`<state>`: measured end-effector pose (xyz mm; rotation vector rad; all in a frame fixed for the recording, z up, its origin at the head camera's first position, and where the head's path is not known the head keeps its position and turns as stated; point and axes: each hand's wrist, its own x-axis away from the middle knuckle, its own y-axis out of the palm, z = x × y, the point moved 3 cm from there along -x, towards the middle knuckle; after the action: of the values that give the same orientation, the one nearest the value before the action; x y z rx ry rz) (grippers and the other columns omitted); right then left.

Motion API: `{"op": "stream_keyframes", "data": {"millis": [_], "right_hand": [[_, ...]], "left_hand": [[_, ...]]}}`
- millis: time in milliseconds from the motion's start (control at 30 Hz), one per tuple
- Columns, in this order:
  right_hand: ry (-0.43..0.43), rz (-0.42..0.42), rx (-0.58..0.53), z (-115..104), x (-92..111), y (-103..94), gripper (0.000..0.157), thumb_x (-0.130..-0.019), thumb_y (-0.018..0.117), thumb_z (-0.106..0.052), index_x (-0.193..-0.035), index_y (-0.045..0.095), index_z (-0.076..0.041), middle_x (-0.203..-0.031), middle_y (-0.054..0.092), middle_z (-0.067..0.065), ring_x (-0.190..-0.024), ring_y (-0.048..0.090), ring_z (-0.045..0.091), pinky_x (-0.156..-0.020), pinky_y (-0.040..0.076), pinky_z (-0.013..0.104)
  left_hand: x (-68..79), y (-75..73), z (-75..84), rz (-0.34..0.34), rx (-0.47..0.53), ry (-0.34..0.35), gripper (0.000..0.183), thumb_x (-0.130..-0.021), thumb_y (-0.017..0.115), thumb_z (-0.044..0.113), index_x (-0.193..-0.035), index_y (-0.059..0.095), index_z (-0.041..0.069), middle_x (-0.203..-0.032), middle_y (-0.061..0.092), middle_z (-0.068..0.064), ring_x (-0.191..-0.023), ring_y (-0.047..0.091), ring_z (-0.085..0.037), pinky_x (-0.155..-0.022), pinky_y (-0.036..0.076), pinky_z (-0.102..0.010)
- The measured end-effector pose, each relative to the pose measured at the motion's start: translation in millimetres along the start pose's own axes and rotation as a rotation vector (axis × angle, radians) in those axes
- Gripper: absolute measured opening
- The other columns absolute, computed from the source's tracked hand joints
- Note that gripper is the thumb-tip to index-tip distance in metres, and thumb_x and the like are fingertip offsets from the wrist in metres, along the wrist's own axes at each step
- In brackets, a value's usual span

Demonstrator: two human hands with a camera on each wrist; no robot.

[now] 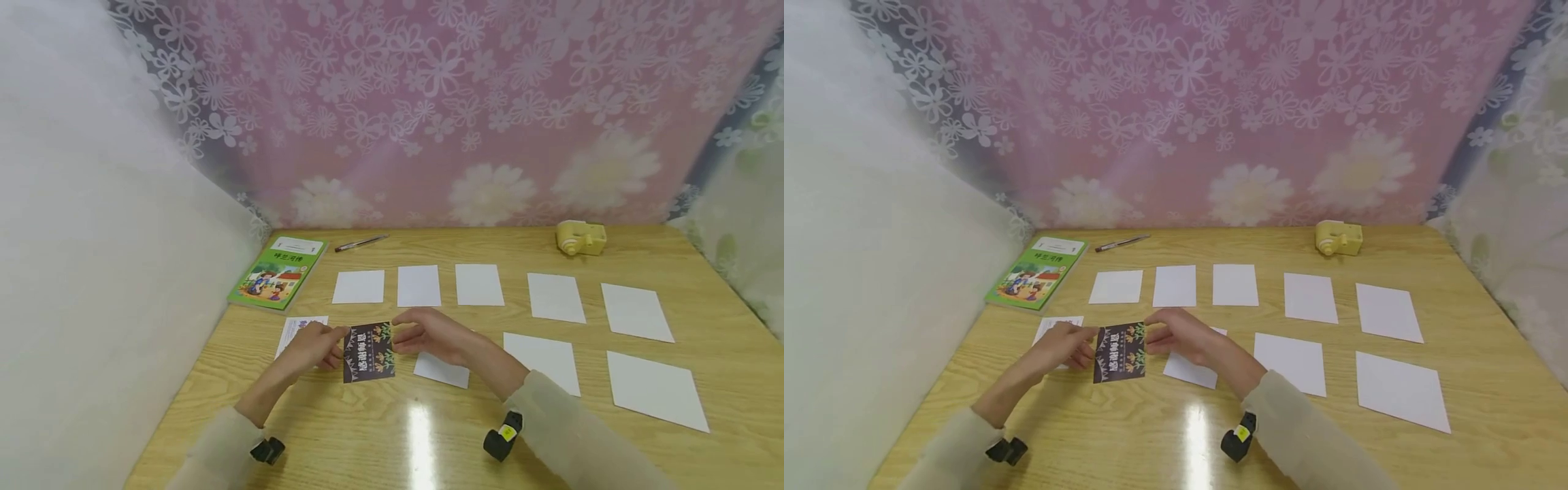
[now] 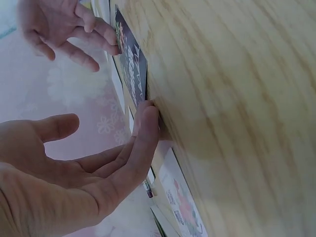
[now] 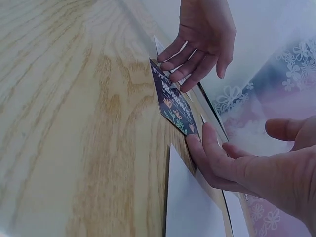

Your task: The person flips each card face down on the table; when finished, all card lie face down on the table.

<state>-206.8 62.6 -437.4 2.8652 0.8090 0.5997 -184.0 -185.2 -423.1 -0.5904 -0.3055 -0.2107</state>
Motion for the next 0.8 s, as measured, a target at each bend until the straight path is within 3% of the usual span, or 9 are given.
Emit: {"op": "stream_keyframes", "data": {"millis": [167,300,433,567,800], "right_hand": [[-0.010,0.015,-0.038,0,-1,4.4,0.055,-0.107,0.047,-0.023,-0.149,0.040,0.012,-0.139,0.051,0.041,-0.129,0.056,0.051,-0.112,0.049,0.047],[-0.025,0.067,-0.055,1,-2,7.2,0.055,-0.106,0.049,-0.022,-0.148,0.042,0.012,-0.141,0.052,0.039,-0.127,0.059,0.046,-0.107,0.053,0.042],[-0.068,0.126,-0.004,4,-7,11.7,0.045,-0.106,0.051,-0.014,-0.143,0.048,0.011,-0.131,0.060,0.028,-0.108,0.066,0.030,-0.089,0.054,0.032],[-0.116,0.169,0.058,7,-11,18.2,0.037,-0.102,0.057,-0.004,-0.137,0.055,0.009,-0.118,0.063,0.016,-0.093,0.060,0.018,-0.082,0.052,0.030],[-0.160,0.241,0.099,12,-17,25.4,0.038,-0.093,0.061,0.009,-0.130,0.062,0.004,-0.127,0.064,0.021,-0.103,0.064,0.023,-0.085,0.058,0.035]], "left_hand": [[-0.6,0.6,-2.6,0.049,0.062,-0.022,0.054,-0.106,0.056,0.035,-0.123,0.063,-0.016,-0.090,0.072,-0.019,-0.071,0.073,-0.026,-0.068,0.065,-0.039],[-1.1,-1.7,-5.4,0.032,0.143,-0.025,0.058,-0.107,0.054,0.033,-0.133,0.055,-0.019,-0.093,0.072,-0.022,-0.070,0.073,-0.026,-0.067,0.065,-0.039],[-3.0,-1.8,-7.4,-0.009,0.190,-0.027,0.060,-0.108,0.052,0.034,-0.139,0.050,-0.018,-0.095,0.072,-0.022,-0.071,0.072,-0.023,-0.068,0.065,-0.039],[-6.1,-0.4,-9.7,-0.025,0.208,-0.032,0.059,-0.108,0.051,0.033,-0.139,0.050,-0.017,-0.095,0.072,-0.021,-0.070,0.071,-0.021,-0.066,0.065,-0.038],[-9.3,1.9,-16.0,-0.048,0.246,-0.013,0.054,-0.108,0.050,0.033,-0.136,0.055,-0.014,-0.095,0.072,-0.022,-0.068,0.070,-0.020,-0.065,0.065,-0.039]]}}
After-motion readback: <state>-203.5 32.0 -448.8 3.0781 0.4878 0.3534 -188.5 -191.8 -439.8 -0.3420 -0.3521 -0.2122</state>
